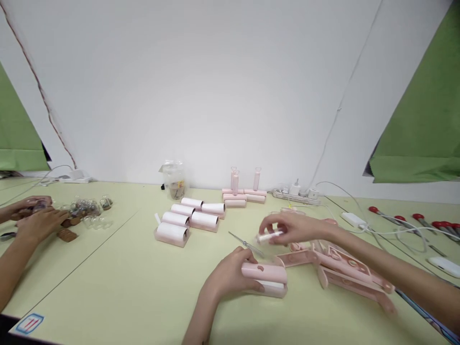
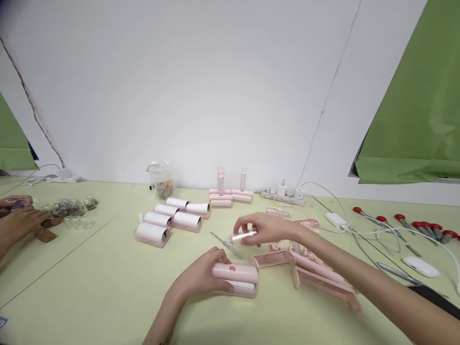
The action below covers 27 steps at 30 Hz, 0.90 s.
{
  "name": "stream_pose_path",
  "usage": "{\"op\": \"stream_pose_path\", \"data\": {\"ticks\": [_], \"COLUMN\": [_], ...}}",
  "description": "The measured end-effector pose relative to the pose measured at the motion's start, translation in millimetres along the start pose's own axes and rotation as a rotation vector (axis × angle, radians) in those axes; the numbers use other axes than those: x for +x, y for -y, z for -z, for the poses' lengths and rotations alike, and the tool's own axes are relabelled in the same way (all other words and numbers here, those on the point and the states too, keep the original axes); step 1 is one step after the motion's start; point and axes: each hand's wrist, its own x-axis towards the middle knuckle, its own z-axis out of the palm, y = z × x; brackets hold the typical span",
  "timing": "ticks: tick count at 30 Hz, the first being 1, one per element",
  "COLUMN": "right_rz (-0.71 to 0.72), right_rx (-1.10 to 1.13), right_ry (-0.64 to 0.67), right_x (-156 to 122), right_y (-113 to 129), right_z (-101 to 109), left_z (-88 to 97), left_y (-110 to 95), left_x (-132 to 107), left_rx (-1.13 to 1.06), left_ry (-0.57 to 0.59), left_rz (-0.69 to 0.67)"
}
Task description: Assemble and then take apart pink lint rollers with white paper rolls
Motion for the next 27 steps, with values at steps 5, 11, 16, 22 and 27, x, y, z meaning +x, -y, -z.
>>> {"op": "stream_pose_path", "data": {"ticks": [5,11,16,22,27], "right_rz": [0.055,0.068,0.058,0.007,-0.139], "right_rx": [-0.254,-0.447,-0.625,-0.519,-0.438], "right_ry": [0.134,0.259,0.413,0.427,0.390], "right_x": [-12,8,28,37,32], "right_y": [44,71,101,105,97], "right_z": [-1,3,5,0,0], "left_z": [2.8,4.2,0.7,-4.1,-10.9], "left_y": [-4,-3,1,-3,-17], "left_x": [-3,-3,-1,-1,-3], "left_rx": [-0.031,-0.055,-0.084,0.097,0.175], "left_ry": [0.051,0.076,0.043,-0.086,-0.147], "left_rz": [0.042,0.048,0.062,0.134,0.195]}}
